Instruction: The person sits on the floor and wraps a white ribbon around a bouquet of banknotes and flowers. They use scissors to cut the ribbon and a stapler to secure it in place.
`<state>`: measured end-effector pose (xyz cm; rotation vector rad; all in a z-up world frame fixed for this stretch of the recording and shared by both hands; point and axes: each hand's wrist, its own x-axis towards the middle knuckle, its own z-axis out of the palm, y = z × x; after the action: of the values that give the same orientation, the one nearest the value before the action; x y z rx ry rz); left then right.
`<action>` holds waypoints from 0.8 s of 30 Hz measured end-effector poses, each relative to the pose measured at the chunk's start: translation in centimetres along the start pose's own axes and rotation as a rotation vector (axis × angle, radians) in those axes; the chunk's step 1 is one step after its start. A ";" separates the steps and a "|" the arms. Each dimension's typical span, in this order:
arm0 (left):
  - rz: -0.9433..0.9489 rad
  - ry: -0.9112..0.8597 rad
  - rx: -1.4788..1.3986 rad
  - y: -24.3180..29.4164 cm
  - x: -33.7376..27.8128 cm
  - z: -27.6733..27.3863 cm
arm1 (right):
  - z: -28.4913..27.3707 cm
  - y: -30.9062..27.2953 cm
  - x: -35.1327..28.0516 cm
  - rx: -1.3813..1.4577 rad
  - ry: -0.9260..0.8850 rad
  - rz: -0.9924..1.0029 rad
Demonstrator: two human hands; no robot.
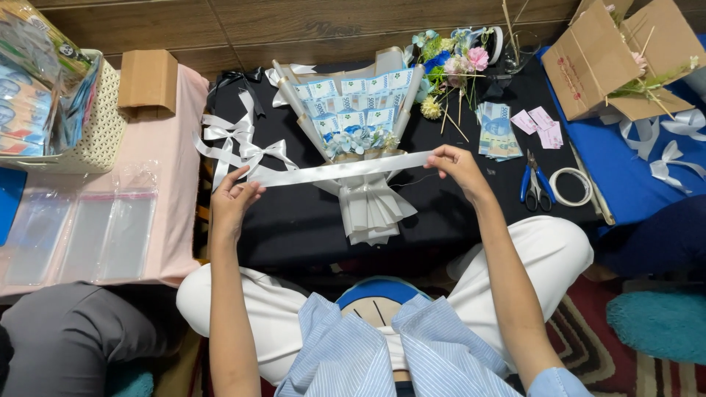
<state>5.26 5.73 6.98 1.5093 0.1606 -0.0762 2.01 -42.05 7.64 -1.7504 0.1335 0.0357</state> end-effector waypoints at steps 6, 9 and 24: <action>0.104 0.001 0.015 2.9 0.0 -0.2 | -0.6 -4.6 -0.2 0.018 -0.007 -0.108; 0.100 0.029 0.068 1.3 0.0 -0.6 | 0.3 -4.3 -0.1 -0.033 -0.012 -0.081; 0.653 -0.474 0.471 5.1 -5.3 18.0 | 4.4 -4.0 -1.6 -0.318 -0.136 -0.070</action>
<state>1.87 -12.20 13.76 1.8952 -0.7762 0.0584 1.06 -36.89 10.89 -2.0623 -0.0353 0.1305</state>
